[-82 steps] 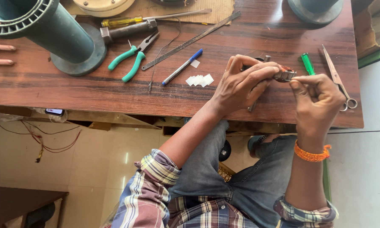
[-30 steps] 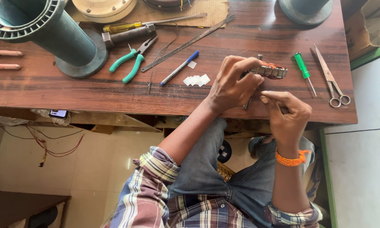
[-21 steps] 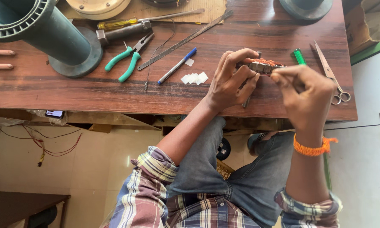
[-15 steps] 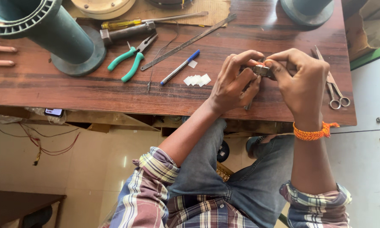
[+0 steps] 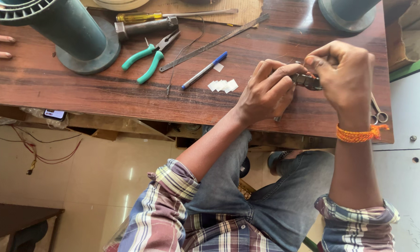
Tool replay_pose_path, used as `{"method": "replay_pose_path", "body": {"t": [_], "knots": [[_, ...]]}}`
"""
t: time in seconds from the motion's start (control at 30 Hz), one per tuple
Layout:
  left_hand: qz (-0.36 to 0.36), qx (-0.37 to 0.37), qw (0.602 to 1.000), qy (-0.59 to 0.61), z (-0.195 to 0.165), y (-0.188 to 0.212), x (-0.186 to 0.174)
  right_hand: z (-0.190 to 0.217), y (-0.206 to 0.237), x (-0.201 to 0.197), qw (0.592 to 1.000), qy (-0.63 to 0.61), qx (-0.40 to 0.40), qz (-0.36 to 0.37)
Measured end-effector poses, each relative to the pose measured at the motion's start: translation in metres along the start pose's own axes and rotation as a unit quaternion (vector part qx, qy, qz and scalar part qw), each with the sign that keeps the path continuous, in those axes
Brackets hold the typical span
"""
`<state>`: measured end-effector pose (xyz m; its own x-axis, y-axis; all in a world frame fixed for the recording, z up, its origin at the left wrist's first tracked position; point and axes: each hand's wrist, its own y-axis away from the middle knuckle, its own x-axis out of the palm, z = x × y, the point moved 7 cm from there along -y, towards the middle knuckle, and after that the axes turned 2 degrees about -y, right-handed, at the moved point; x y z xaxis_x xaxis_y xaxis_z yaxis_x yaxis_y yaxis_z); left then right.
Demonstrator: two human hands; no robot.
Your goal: The person sits at a workbench holding a small electric motor armature and works on its copper windings, turning the armature and pressing and adjusting the winding wires by hand. They pick up a green-handled screwdriver and use it on the armature, then continue adjusting the windings with their fingers.
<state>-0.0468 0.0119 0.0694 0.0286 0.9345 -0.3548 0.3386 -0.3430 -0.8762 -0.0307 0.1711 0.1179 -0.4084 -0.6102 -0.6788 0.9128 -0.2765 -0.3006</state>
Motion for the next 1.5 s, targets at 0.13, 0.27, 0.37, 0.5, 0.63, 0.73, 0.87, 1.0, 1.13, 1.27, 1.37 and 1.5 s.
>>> {"method": "replay_pose_path", "body": {"t": [0.13, 0.27, 0.37, 0.5, 0.63, 0.73, 0.87, 1.0, 1.13, 1.27, 1.37, 1.5], "knots": [[0.012, 0.000, 1.000, -0.004, 0.002, 0.002, 0.003, -0.011, 0.003, -0.007, 0.999, 0.020, -0.030, -0.025], [0.022, -0.010, 0.999, 0.021, 0.007, 0.004, 0.010, -0.023, 0.022, -0.024, 0.998, 0.008, -0.013, -0.065], [0.029, -0.019, 0.999, 0.041, 0.012, 0.006, 0.015, -0.028, 0.041, -0.033, 0.995, -0.051, 0.011, -0.083], [0.035, -0.022, 0.998, 0.037, 0.016, 0.009, 0.021, -0.022, 0.069, -0.036, 0.993, -0.074, 0.015, -0.093], [0.037, -0.032, 0.998, 0.043, 0.019, 0.011, 0.023, -0.021, 0.085, -0.029, 0.992, -0.069, 0.022, -0.105], [0.042, -0.022, 0.998, 0.038, 0.019, 0.010, 0.022, -0.025, 0.089, -0.009, 0.990, -0.107, 0.002, -0.090], [0.054, 0.013, 0.998, 0.002, 0.014, 0.009, 0.022, -0.032, 0.094, 0.016, 0.983, -0.155, -0.014, -0.095], [0.070, 0.064, 0.995, -0.027, 0.008, 0.008, 0.018, -0.044, 0.096, 0.028, 0.981, -0.153, 0.020, -0.116], [0.053, 0.077, 0.995, -0.041, 0.004, 0.007, 0.014, -0.042, 0.097, 0.026, 0.978, -0.174, 0.002, -0.113], [0.025, 0.071, 0.997, -0.030, -0.001, 0.005, 0.008, -0.033, 0.102, 0.018, 0.982, -0.161, -0.003, -0.096], [0.013, 0.034, 0.999, 0.009, 0.003, 0.003, 0.004, -0.027, 0.099, 0.007, 0.986, -0.148, 0.013, -0.081], [0.011, -0.003, 0.999, 0.036, 0.007, 0.001, 0.005, -0.014, 0.091, -0.011, 0.989, -0.120, -0.008, -0.090]]}}
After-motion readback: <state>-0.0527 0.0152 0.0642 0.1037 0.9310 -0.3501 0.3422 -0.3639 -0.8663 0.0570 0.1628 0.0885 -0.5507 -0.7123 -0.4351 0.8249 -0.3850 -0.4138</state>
